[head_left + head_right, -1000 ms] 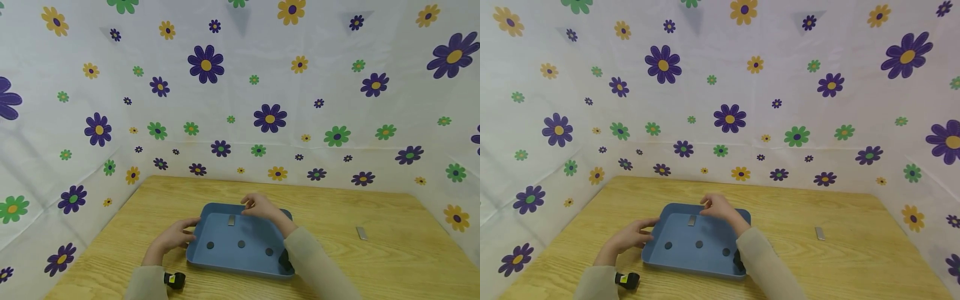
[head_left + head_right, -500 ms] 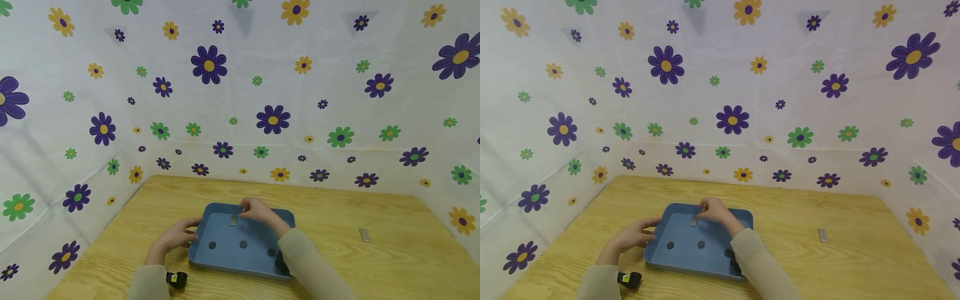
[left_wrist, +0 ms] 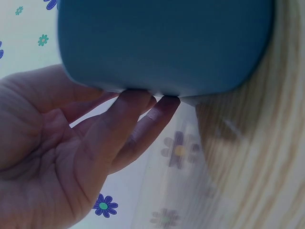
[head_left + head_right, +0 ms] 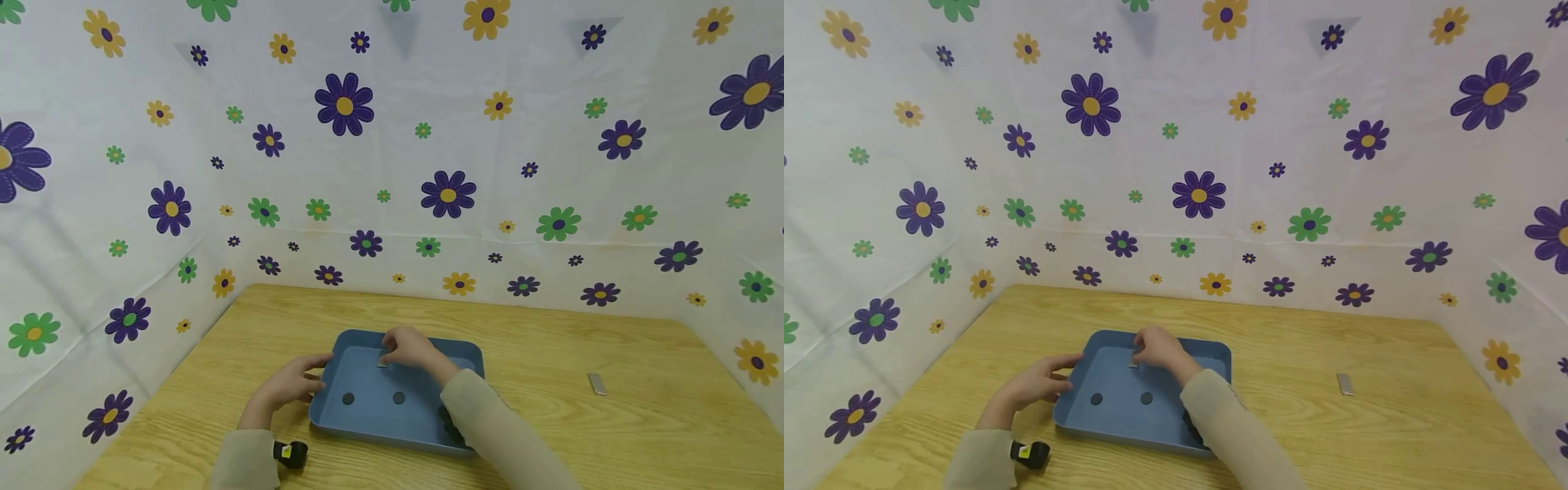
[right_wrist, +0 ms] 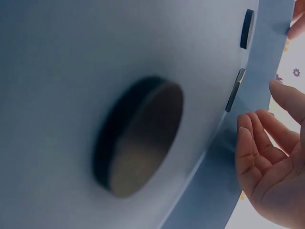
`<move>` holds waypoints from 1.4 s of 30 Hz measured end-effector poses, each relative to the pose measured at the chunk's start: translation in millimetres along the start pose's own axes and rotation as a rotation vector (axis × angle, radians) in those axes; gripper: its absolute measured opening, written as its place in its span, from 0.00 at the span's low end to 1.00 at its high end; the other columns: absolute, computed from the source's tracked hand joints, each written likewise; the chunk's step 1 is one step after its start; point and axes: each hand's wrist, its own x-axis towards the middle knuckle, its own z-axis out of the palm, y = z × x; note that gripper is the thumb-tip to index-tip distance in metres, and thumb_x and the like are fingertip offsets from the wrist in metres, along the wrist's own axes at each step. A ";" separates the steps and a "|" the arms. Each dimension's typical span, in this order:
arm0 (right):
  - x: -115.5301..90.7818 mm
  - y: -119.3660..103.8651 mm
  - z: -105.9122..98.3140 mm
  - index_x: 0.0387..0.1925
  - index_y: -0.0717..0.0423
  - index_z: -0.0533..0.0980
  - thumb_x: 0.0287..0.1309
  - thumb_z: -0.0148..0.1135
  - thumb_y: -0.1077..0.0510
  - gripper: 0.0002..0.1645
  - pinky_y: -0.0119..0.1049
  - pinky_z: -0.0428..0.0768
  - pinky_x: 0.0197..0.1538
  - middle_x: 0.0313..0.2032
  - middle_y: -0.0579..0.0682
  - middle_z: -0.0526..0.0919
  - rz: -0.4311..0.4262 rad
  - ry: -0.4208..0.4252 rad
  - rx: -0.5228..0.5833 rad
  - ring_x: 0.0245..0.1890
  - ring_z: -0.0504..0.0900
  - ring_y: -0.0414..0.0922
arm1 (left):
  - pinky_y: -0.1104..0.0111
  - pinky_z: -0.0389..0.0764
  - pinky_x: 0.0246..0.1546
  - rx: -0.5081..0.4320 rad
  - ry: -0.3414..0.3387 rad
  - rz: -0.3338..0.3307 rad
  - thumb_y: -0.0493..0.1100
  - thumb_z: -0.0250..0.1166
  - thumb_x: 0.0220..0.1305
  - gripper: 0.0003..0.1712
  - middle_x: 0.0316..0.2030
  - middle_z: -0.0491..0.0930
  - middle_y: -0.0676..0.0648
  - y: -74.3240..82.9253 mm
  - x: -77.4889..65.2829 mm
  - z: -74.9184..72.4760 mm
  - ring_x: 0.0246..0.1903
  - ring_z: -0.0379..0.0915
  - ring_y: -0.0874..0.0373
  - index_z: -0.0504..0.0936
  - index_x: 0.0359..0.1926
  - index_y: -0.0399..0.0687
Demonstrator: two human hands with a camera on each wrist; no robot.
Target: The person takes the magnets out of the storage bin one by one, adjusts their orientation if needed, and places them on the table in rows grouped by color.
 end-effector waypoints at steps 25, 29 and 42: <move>1.0 -6.3 11.8 0.35 0.51 0.77 0.46 0.66 0.54 0.12 0.38 0.71 0.32 0.31 0.45 0.76 0.123 -0.108 -0.238 0.28 0.71 0.41 | 0.56 0.76 0.34 0.003 -0.011 0.008 0.28 0.54 0.57 0.32 0.60 0.55 0.30 -3.8 1.5 -0.9 0.52 0.62 0.35 0.58 0.63 0.36; 2.0 -5.6 12.6 0.35 0.52 0.75 0.44 0.67 0.55 0.14 0.37 0.71 0.32 0.29 0.44 0.75 0.138 -0.136 -0.231 0.27 0.71 0.41 | 0.56 0.76 0.35 0.005 -0.011 0.008 0.29 0.54 0.57 0.32 0.60 0.55 0.30 -4.4 1.5 -1.1 0.52 0.63 0.35 0.57 0.63 0.36; 3.5 -6.3 12.2 0.31 0.53 0.73 0.41 0.69 0.55 0.15 0.36 0.70 0.30 0.26 0.45 0.71 0.194 -0.188 -0.204 0.25 0.69 0.42 | 0.56 0.76 0.34 0.008 -0.005 0.008 0.28 0.54 0.57 0.32 0.60 0.55 0.31 -4.0 1.4 -1.5 0.52 0.63 0.35 0.58 0.63 0.36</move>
